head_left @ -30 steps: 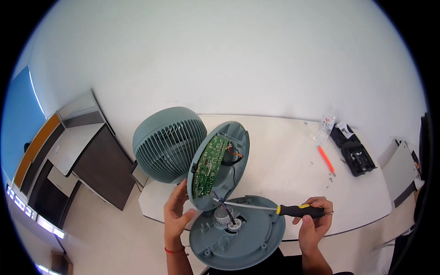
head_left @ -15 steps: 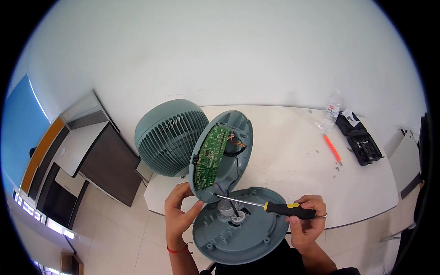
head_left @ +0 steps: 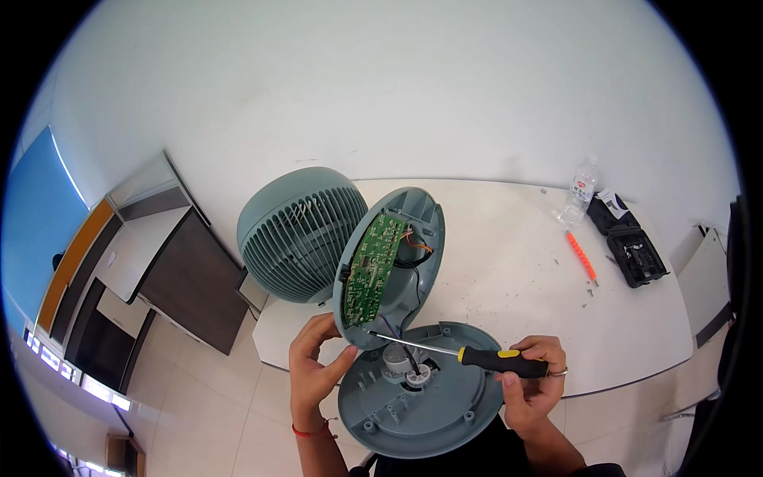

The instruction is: The person uses a screwdriver to manipulate screws and internal components of a disassembled teal fan on a white table. The person repeatedly probes the circuit board and motor area while holding the fan housing open.

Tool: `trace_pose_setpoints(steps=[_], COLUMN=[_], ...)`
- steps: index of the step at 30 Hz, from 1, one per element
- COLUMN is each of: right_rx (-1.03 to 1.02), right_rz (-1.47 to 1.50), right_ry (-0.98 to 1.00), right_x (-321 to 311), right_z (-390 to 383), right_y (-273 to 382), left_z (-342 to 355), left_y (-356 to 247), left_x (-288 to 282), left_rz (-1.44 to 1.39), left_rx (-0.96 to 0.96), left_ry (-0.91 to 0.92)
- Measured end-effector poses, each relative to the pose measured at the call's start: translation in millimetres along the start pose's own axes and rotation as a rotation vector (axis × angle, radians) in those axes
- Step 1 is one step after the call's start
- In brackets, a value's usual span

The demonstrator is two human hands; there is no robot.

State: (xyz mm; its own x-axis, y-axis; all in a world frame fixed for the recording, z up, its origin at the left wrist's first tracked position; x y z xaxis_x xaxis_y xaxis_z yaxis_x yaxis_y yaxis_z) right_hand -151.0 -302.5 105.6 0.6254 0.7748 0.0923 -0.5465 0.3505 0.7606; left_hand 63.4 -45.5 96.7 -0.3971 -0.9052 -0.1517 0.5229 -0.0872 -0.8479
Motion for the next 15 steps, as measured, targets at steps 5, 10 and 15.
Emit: trace_pose_setpoints(steps=[5,10,15], right_rx=[-0.006,-0.018,-0.105], right_rz=[-0.007,0.015,-0.193], right_ry=[0.013,0.036,0.109], right_x=[4,7,6], right_z=[0,1,2], right_y=[-2,1,13], left_z=[0,0,1], left_y=[2,4,17], left_x=[-2,-1,5], left_rz=[0.000,-0.055,-0.249], left_rx=[0.010,0.010,-0.021], left_ry=[0.013,0.014,0.036])
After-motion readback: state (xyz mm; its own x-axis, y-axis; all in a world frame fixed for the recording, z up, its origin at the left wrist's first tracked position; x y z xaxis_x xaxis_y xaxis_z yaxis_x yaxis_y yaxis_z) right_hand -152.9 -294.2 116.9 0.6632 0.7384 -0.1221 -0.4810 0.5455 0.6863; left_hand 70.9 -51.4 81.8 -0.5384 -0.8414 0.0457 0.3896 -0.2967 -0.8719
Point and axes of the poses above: each hand's wrist, its own z-axis towards the middle knuckle, its own x-axis out of the palm, y = z × x, the point moved 10 cm from there along z, towards the middle knuckle
